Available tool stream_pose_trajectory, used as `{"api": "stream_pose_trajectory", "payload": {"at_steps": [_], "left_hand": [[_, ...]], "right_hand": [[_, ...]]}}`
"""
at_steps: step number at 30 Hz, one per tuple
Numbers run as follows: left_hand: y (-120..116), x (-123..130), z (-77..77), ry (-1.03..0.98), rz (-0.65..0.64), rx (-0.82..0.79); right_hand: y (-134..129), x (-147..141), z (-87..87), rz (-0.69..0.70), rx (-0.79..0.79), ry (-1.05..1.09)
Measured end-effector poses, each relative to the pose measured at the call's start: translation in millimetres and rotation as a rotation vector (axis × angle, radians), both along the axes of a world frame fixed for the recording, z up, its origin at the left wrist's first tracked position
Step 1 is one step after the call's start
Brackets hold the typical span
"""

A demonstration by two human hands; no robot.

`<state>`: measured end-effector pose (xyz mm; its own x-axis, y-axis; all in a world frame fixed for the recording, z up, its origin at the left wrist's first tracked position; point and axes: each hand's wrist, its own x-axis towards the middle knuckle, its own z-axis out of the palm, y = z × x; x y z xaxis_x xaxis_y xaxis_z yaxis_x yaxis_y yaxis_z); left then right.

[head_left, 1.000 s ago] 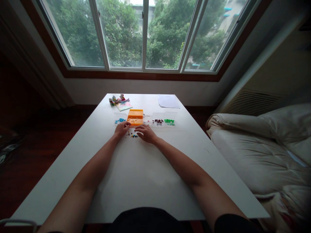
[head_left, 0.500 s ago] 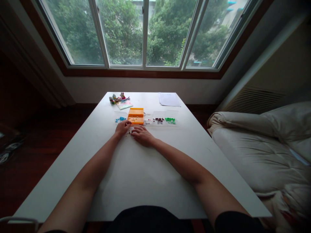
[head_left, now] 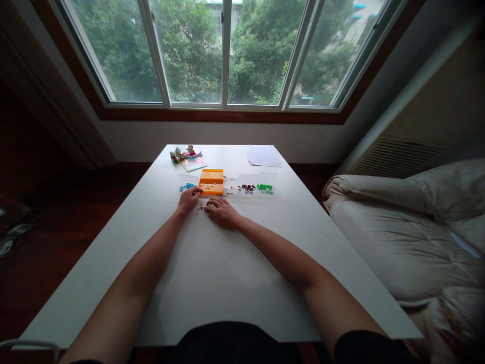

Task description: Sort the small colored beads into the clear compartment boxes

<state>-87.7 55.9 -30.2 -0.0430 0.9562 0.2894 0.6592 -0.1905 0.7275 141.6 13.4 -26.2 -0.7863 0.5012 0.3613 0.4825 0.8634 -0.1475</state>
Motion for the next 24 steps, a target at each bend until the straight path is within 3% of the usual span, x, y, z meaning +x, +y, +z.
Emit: {"api": "stream_pose_trajectory", "payload": {"at_steps": [14,24], "left_hand": [[-5.3,3.2,6.6,-0.011,0.015,-0.014],[-1.0,-0.1,0.5,0.020,0.003,0.013]], "right_hand": [[-0.1,1.3,1.1,-0.048,-0.050,0.058],[1.8,1.5,-0.2,-0.056,-0.050,0.059]]}}
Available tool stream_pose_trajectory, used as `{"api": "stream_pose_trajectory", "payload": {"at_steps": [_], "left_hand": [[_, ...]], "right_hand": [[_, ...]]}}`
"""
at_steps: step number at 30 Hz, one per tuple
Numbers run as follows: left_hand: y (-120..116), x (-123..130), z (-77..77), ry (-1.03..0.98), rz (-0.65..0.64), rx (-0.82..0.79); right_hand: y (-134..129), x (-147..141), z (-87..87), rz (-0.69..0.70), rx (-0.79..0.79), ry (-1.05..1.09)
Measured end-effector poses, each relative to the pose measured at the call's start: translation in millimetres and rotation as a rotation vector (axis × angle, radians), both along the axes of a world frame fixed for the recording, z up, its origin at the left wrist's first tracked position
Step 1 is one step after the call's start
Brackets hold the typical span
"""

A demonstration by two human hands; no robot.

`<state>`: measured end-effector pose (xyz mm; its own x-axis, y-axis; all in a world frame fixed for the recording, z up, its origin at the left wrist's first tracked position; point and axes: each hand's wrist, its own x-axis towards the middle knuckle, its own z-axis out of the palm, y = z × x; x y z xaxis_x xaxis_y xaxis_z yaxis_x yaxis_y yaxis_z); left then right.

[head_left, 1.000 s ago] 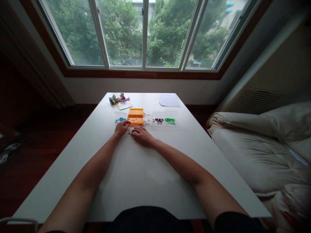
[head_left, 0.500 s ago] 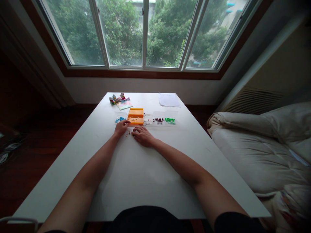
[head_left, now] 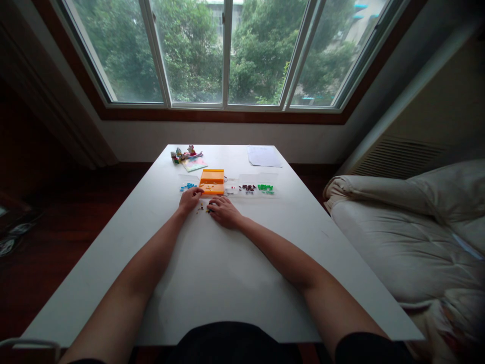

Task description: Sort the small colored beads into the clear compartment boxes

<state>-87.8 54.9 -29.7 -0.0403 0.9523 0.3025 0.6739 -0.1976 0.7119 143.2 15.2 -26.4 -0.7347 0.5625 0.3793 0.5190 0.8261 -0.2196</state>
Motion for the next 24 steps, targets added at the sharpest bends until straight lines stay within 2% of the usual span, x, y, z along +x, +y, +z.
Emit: {"api": "stream_pose_trajectory", "payload": {"at_steps": [24], "left_hand": [[1.0,-1.6,-0.2,-0.050,0.019,-0.014]], "right_hand": [[1.0,-0.5,-2.0,0.022,0.015,-0.012]]}}
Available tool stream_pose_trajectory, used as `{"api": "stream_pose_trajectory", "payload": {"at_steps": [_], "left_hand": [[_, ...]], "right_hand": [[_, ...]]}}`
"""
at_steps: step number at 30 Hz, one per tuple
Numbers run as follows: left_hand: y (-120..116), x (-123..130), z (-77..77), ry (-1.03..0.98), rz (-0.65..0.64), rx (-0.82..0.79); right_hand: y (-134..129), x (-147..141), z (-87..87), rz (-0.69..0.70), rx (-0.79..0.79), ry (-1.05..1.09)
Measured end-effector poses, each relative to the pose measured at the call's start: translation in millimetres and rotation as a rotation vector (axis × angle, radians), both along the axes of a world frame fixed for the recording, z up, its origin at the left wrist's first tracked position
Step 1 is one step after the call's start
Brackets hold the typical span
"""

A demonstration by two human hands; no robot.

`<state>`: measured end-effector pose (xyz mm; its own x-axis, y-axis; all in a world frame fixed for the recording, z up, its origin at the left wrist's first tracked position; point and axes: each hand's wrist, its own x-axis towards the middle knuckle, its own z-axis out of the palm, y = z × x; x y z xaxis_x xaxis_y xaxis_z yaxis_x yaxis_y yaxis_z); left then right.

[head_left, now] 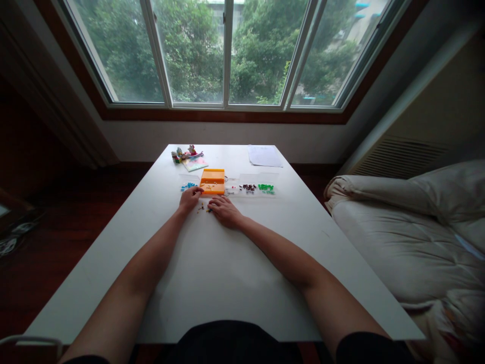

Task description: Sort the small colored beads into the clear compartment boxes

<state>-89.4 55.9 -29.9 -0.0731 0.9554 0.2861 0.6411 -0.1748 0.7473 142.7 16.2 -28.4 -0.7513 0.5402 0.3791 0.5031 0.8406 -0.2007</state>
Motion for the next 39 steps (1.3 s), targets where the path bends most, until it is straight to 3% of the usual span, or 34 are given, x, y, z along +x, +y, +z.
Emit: {"api": "stream_pose_trajectory", "payload": {"at_steps": [13,23,31,39], "left_hand": [[0.8,-0.5,-1.5,0.017,-0.015,0.030],[-3.0,1.6,4.0,0.006,-0.002,-0.014],[-2.7,0.5,2.6,0.017,-0.004,-0.023],[-0.4,-0.8,-0.2,0.022,-0.014,-0.001]], "right_hand": [[3.1,2.7,-0.9,-0.043,0.053,0.037],[21.4,28.3,12.6,-0.392,0.094,0.284],[35.6,43.1,11.4,-0.629,0.116,0.481],[44.8,49.7,6.5,-0.721,0.103,0.572]]}}
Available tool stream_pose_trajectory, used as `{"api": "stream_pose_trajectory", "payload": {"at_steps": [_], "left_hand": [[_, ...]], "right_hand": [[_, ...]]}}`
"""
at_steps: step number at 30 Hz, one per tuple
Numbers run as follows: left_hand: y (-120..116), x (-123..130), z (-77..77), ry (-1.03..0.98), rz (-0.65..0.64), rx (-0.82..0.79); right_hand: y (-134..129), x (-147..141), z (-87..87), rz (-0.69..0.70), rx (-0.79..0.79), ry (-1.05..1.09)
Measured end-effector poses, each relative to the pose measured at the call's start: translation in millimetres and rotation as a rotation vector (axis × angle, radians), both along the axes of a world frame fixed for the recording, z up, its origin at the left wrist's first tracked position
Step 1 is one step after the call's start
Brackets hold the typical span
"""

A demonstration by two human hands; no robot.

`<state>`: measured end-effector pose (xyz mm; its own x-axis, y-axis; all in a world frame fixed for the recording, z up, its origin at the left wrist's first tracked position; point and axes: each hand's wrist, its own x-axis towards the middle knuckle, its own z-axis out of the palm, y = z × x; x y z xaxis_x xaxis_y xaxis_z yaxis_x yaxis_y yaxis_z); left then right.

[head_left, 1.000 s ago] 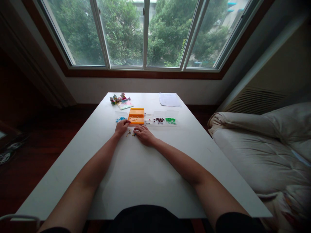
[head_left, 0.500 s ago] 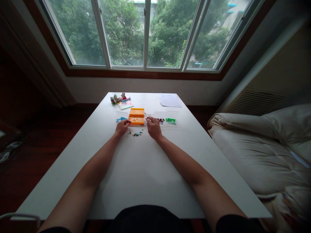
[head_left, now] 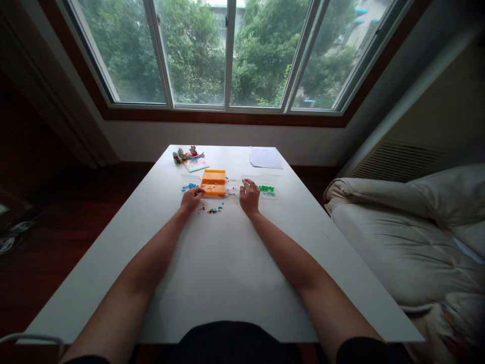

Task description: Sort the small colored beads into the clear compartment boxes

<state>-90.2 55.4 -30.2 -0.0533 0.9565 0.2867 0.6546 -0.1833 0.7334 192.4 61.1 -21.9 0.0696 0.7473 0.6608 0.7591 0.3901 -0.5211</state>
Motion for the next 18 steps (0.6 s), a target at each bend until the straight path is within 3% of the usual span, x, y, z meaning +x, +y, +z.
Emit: {"api": "stream_pose_trajectory", "payload": {"at_steps": [12,18], "left_hand": [[-0.6,-1.0,-1.4,0.125,-0.044,-0.016],[-5.0,0.1,4.2,0.188,-0.080,-0.026]], "right_hand": [[9.0,5.1,-6.3,-0.046,-0.031,0.067],[9.6,6.6,-8.7,0.091,-0.092,0.041]]}}
